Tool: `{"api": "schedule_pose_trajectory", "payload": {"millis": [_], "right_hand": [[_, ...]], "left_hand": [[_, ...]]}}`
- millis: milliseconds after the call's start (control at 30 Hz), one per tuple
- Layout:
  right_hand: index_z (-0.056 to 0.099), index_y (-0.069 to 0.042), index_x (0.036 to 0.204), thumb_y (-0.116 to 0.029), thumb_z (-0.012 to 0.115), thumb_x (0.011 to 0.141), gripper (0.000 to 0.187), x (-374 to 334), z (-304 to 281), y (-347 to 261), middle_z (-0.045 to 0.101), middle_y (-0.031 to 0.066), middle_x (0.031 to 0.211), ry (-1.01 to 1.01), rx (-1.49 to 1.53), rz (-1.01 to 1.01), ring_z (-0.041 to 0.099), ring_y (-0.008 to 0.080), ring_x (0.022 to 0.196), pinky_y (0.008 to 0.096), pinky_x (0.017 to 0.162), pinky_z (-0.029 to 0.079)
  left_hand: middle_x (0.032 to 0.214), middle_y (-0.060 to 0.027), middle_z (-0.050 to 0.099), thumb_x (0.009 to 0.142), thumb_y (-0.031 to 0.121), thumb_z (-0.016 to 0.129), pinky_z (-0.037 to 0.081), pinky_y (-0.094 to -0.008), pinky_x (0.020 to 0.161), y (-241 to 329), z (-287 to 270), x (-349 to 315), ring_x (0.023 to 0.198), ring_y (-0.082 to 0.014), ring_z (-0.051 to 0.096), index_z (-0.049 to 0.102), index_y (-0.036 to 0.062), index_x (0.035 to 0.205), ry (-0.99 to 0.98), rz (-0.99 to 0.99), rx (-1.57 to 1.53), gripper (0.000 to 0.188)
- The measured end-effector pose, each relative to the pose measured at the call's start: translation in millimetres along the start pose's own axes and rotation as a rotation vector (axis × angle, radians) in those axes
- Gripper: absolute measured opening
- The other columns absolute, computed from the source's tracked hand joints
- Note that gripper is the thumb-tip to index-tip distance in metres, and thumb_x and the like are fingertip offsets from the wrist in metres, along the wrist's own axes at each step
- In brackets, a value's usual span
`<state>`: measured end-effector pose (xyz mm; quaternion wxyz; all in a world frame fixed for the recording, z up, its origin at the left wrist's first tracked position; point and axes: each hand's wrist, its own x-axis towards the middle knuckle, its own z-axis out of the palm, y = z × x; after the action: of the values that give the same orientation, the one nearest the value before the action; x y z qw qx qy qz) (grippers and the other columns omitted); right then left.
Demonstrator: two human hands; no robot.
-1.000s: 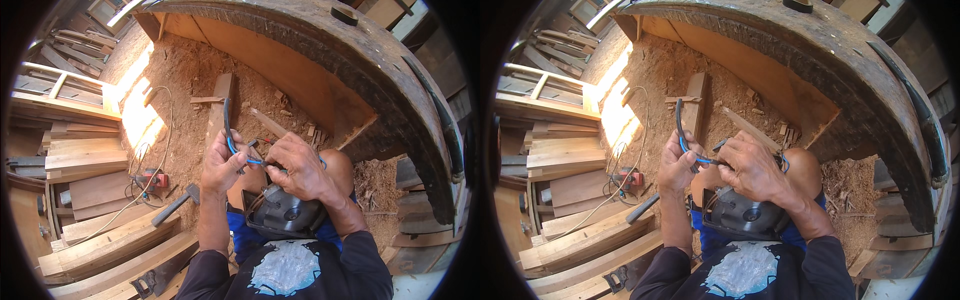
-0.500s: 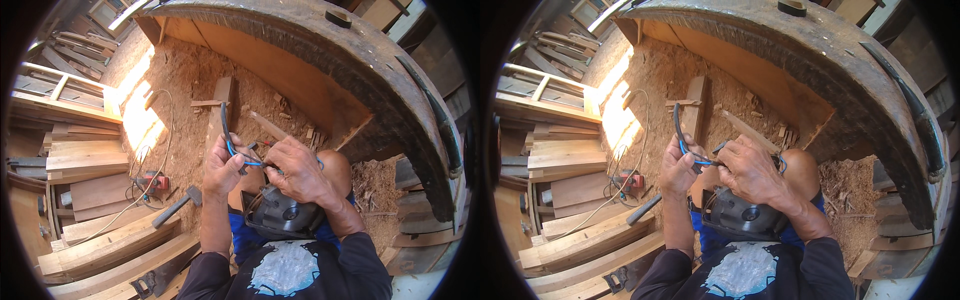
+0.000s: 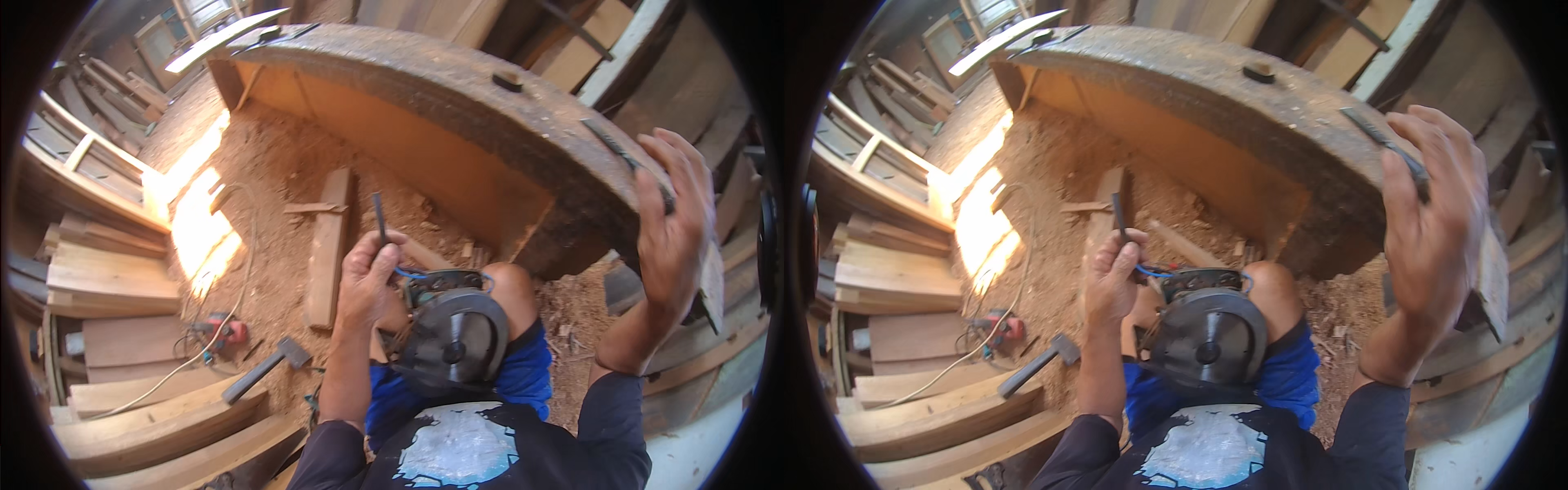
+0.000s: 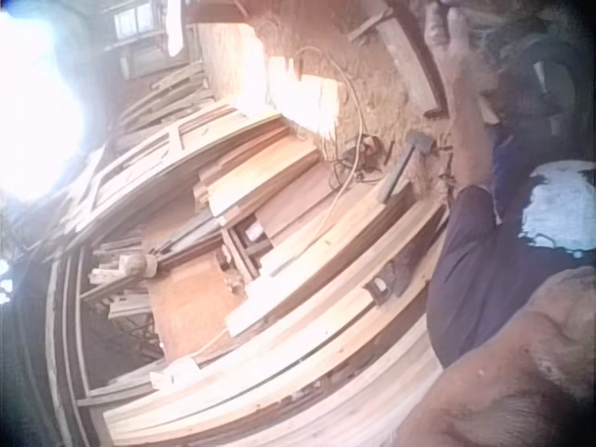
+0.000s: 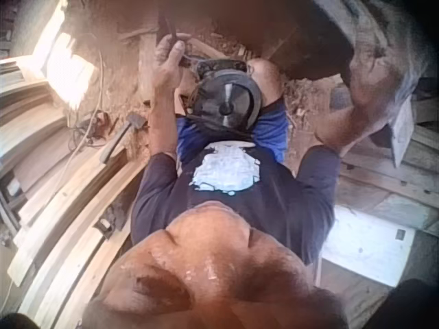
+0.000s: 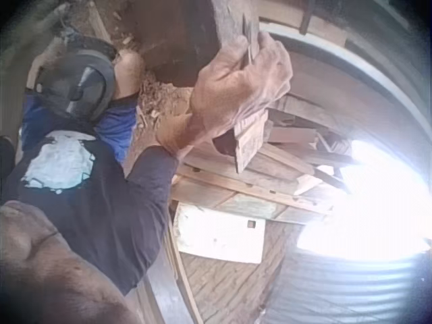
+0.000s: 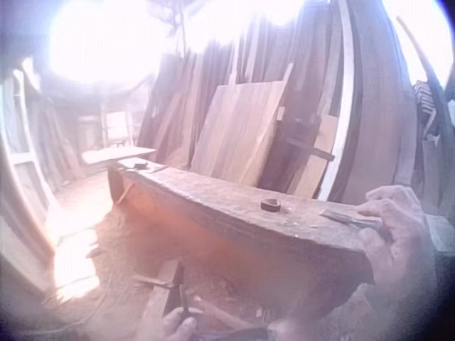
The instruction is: The person uses a chisel to clear debris and adjust the wire on a circular saw, while another person works nearby with a hammer and wood.
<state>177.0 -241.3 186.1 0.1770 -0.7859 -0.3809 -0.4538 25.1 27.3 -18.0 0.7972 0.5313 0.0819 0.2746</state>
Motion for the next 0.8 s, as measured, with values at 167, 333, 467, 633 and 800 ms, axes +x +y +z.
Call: {"api": "schedule_pose_trajectory", "payload": {"millis": [167,333,467,633,800], "right_hand": [[0.068,-0.004,0.118,-0.023,0.065,0.094,0.031,11.5,16.0,29.1,0.067,0.0192,0.121,-0.259,-0.235,0.057,0.061,0.0387,0.112,0.0469,0.101,0.046],[0.063,-0.008,0.126,-0.022,0.062,0.094,0.035,12.9,30.0,45.6,0.067,0.0200,0.118,-0.682,-0.209,0.285,0.060,0.0392,0.113,0.0481,0.100,0.046],[0.061,-0.008,0.126,-0.021,0.059,0.096,0.033,-0.9,42.3,83.1,0.066,0.0205,0.117,-0.715,-0.235,0.257,0.061,0.0374,0.114,0.0480,0.100,0.046],[0.057,-0.005,0.130,-0.018,0.055,0.096,0.036,-12.4,18.2,45.9,0.064,0.0218,0.113,-0.469,-0.194,0.258,0.059,0.0412,0.113,0.0480,0.097,0.045],[0.053,-0.003,0.138,-0.023,0.043,0.107,0.039,-45.0,7.8,-34.1,0.055,0.0026,0.080,-0.387,0.589,0.537,0.058,0.0141,0.072,0.0298,0.066,0.048]], "left_hand": [[0.084,0.0020,0.058,0.104,0.016,0.054,0.038,-0.0186,0.058,1.9,-21.7,-12.0,0.067,-0.0023,0.047,0.063,0.0020,0.123,0.022,0.032,-0.022,0.024],[0.090,-0.0024,0.059,0.103,0.011,0.045,0.044,-0.0215,0.063,8.8,-23.1,-13.2,0.070,-0.0069,0.052,0.057,-0.0044,0.127,-0.008,0.021,-0.279,0.031],[0.099,-0.0057,0.063,0.103,0.015,0.048,0.047,-0.0247,0.069,4.3,-26.4,-15.6,0.075,-0.0103,0.057,0.056,-0.0037,0.131,-0.004,-0.002,-0.191,0.034],[0.103,-0.0078,0.067,0.102,0.010,0.055,0.054,-0.0268,0.080,-0.2,-26.5,-16.3,0.086,-0.0111,0.064,0.056,-0.0011,0.129,-0.065,-0.021,-0.169,0.030],[0.101,-0.0073,0.069,0.103,0.013,0.055,0.055,-0.0285,0.081,-1.4,-23.5,-15.6,0.086,-0.0128,0.065,0.058,0.0029,0.124,0.003,-0.036,-0.183,0.024]]}}
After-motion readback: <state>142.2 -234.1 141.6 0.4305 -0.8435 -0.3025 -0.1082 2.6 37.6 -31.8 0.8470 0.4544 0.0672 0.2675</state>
